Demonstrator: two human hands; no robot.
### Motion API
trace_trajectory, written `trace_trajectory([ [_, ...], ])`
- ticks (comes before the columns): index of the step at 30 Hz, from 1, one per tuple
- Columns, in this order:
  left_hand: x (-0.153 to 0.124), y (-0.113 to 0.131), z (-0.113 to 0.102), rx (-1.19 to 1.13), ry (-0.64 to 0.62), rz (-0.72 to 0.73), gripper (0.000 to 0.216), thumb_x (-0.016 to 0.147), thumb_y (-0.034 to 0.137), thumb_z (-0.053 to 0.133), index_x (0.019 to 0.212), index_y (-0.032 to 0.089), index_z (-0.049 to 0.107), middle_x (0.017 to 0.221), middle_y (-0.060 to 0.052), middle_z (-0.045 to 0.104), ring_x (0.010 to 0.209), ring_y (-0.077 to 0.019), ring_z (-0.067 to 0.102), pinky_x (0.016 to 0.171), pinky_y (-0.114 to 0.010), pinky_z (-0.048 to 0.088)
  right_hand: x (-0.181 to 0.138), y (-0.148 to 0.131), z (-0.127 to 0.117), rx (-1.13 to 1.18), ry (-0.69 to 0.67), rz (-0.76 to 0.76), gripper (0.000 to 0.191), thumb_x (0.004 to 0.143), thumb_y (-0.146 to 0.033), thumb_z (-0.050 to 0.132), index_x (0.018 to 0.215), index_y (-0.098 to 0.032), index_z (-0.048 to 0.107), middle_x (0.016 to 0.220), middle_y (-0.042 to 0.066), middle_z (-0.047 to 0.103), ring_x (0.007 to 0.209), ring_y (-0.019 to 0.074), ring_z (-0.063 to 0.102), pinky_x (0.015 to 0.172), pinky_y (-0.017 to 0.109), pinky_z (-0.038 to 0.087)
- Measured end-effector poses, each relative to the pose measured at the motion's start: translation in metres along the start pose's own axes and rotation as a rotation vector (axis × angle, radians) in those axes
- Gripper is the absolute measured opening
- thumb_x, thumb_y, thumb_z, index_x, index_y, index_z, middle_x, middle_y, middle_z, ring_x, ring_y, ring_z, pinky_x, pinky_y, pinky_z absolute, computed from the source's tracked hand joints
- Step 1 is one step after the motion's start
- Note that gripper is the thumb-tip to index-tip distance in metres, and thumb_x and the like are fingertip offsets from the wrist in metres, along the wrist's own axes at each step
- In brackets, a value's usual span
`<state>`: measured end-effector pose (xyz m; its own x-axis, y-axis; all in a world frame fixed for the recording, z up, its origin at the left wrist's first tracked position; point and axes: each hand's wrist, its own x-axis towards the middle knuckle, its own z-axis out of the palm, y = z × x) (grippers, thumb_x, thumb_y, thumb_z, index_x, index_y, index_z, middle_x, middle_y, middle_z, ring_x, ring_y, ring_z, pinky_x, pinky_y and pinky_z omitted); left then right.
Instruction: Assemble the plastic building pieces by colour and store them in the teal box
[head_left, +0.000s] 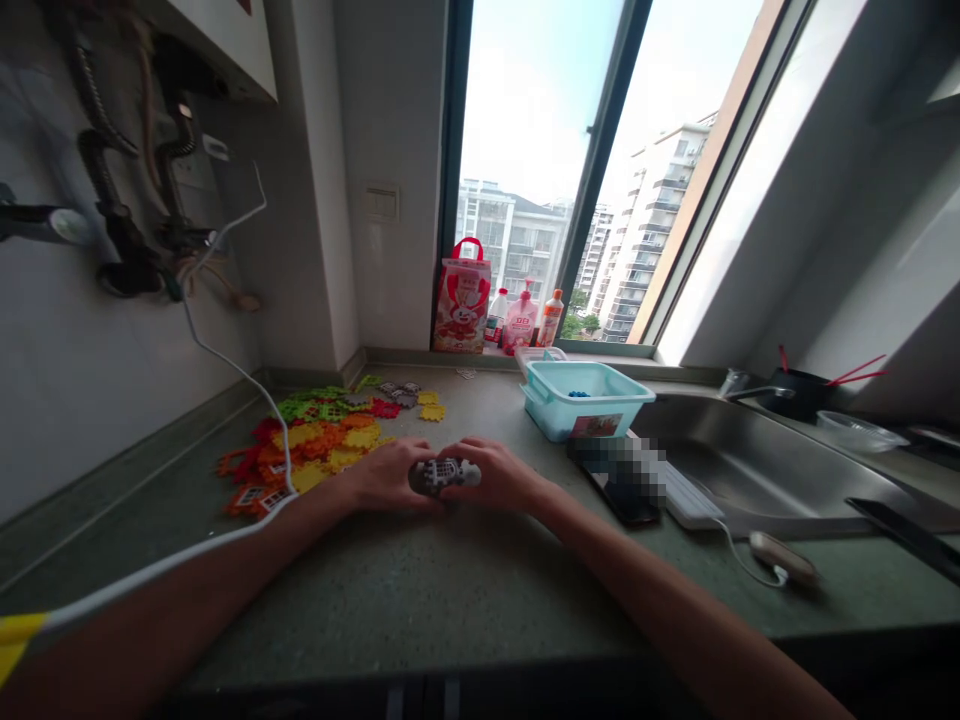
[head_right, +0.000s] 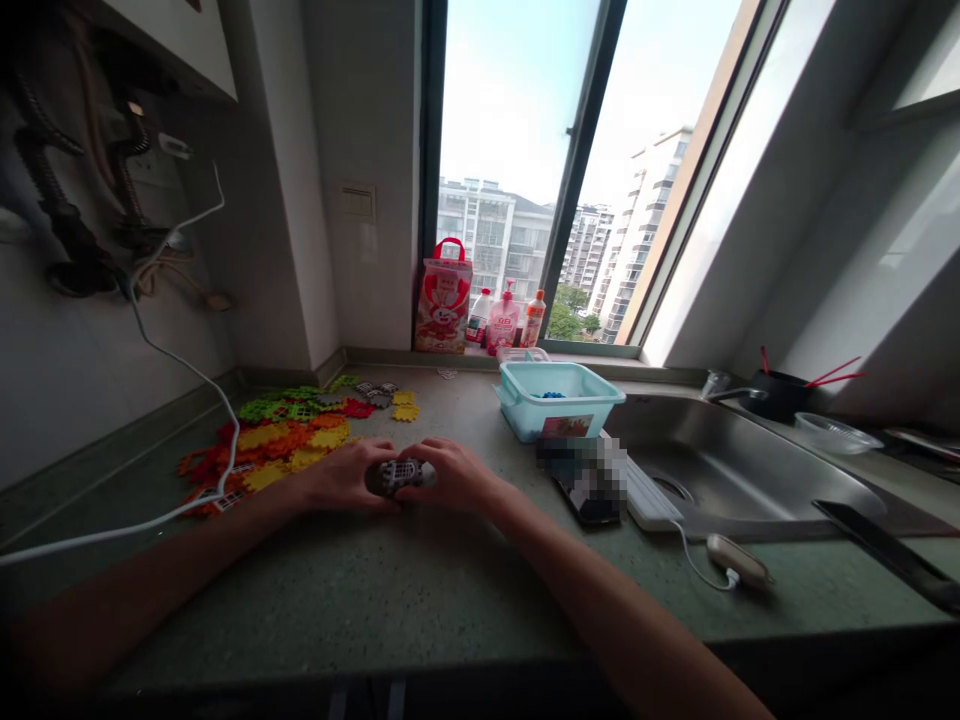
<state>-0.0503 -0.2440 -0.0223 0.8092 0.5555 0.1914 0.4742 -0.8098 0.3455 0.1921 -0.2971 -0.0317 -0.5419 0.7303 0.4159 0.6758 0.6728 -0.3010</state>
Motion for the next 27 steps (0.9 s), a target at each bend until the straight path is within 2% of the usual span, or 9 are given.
trace_trajectory([
  [3,0.0001,-0.0018,0.0026,-0.043,0.008,-0.019,0.052,0.074,0.066,0.081,0.097,0.021,0.076,0.099,-0.002,0.067,0.085,-0.0197,0.065,0.073,-0.027,0.043,-0.0009,-0.0005,0.0005,0.037,-0.012,0.004,0.045,0.085,-0.042,0.082,0.126,-0.026,0.069,0.116,0.007,0.074,0.100,0.0216,0.070,0.091,0.031,0.052],
  [7,0.0001,-0.0048,0.0061,-0.079,0.031,-0.036,0.050,0.073,0.065,0.082,0.096,0.021,0.077,0.096,-0.002,0.068,0.082,-0.0182,0.064,0.069,-0.025,0.042,-0.0020,-0.0014,-0.0001,0.062,-0.039,0.031,0.052,0.083,-0.047,0.084,0.128,-0.027,0.067,0.114,0.006,0.075,0.099,0.0222,0.071,0.089,0.031,0.052],
  [12,0.0004,-0.0070,0.0085,-0.092,0.067,-0.051,0.058,0.071,0.066,0.082,0.109,0.022,0.076,0.099,-0.002,0.073,0.087,-0.0202,0.066,0.073,-0.026,0.044,-0.0029,-0.0046,-0.0037,0.079,-0.052,0.059,0.053,0.083,-0.049,0.083,0.128,-0.028,0.067,0.110,0.005,0.076,0.091,0.0200,0.072,0.083,0.028,0.052],
  [18,-0.0004,-0.0037,0.0066,-0.066,0.061,-0.058,0.053,0.072,0.063,0.081,0.105,0.022,0.075,0.098,-0.003,0.074,0.084,-0.0207,0.067,0.072,-0.028,0.045,-0.0035,-0.0061,-0.0050,0.069,-0.064,0.055,0.052,0.083,-0.048,0.083,0.128,-0.027,0.066,0.110,0.005,0.077,0.091,0.0207,0.073,0.082,0.028,0.053],
  [22,-0.0010,-0.0029,0.0080,-0.041,0.081,-0.033,0.049,0.074,0.058,0.082,0.107,0.022,0.074,0.102,-0.003,0.073,0.089,-0.0225,0.068,0.078,-0.029,0.047,-0.0030,-0.0052,-0.0050,0.070,-0.065,0.066,0.049,0.083,-0.044,0.082,0.126,-0.027,0.066,0.109,0.005,0.077,0.091,0.0204,0.073,0.082,0.028,0.052],
  [27,-0.0015,-0.0039,0.0047,-0.052,0.041,-0.037,0.050,0.071,0.054,0.086,0.107,0.021,0.075,0.105,-0.005,0.073,0.093,-0.0235,0.068,0.083,-0.029,0.048,-0.0042,-0.0020,-0.0063,0.069,-0.108,0.050,0.061,0.076,-0.040,0.085,0.132,-0.028,0.064,0.113,0.006,0.076,0.099,0.0245,0.072,0.086,0.031,0.053],
])
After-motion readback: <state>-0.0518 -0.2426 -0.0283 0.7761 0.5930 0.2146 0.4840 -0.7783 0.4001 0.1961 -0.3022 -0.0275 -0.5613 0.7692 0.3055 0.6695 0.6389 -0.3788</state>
